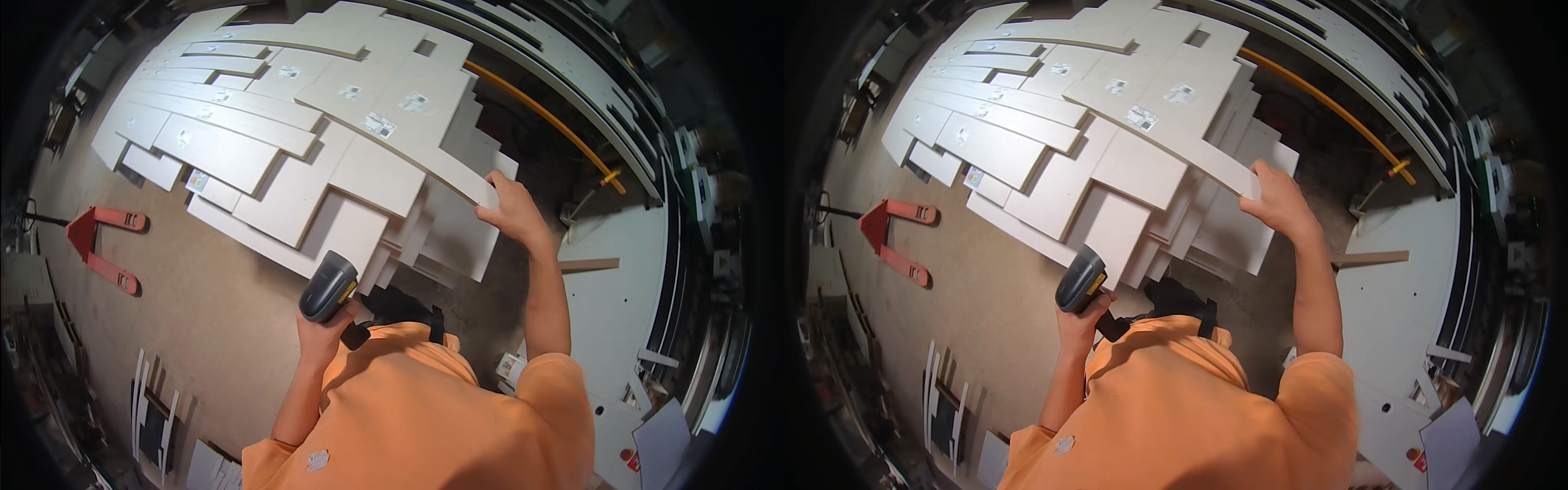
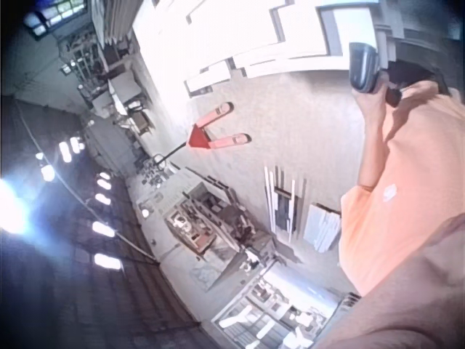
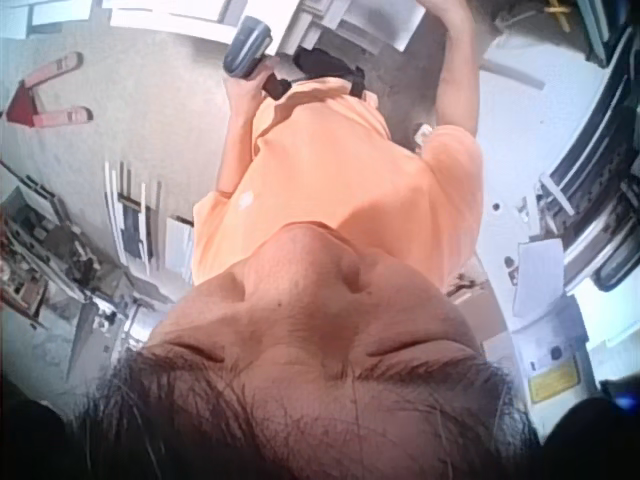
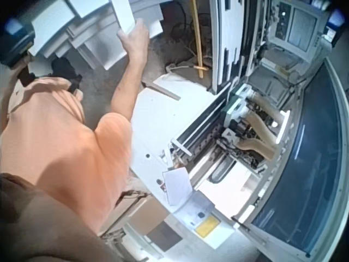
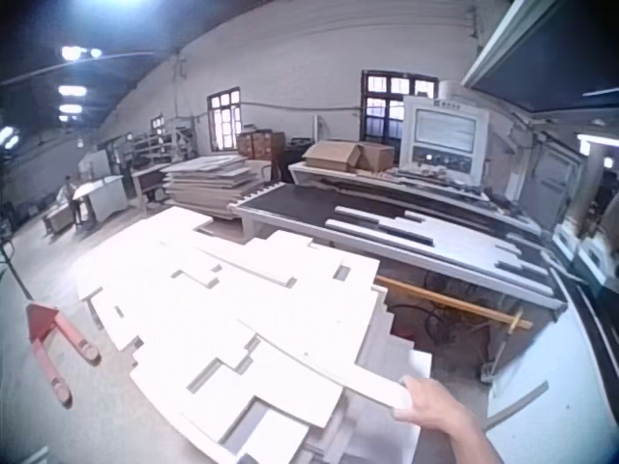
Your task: The person repeatedly picks up white rectangular wood panels from a table and floor, scans their barcodes with a handheld scanner, and places them back. The person also uses a yellow air blow gun to clear dust from the table surface between scans.
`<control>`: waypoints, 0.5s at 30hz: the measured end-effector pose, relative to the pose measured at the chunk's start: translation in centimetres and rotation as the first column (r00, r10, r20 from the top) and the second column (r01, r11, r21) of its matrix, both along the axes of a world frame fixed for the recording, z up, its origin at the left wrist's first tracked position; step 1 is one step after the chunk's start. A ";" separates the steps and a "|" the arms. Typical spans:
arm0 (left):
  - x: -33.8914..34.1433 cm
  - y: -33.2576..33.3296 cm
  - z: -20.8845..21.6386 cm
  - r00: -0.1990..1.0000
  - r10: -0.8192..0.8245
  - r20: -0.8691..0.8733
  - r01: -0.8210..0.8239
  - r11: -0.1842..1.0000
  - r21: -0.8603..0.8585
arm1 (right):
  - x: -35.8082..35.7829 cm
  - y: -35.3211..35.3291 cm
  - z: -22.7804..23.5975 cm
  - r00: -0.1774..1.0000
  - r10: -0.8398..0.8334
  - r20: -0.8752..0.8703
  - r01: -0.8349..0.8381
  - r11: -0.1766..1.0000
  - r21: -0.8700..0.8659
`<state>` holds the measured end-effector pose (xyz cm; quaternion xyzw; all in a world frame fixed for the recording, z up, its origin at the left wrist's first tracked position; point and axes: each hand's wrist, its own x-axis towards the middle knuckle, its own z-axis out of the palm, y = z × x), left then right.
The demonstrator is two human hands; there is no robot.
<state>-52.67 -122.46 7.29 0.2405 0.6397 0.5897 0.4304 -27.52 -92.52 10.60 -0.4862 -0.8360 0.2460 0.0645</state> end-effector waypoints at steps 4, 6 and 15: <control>3.4 -2.2 -2.2 0.990 -0.140 -0.029 0.140 0.990 -0.019 | 8.1 -6.1 -1.7 0.988 -0.067 -0.136 0.078 0.994 0.078; 5.4 -3.3 -3.3 0.983 -0.180 0.017 0.181 0.982 -0.048 | 11.1 -9.4 -2.6 0.972 -0.102 -0.212 0.120 0.990 0.070; 15.1 -2.5 -5.0 0.910 -0.412 0.037 0.411 0.911 0.036 | 22.2 -18.5 -4.9 0.828 -0.434 -0.356 0.434 0.897 -0.083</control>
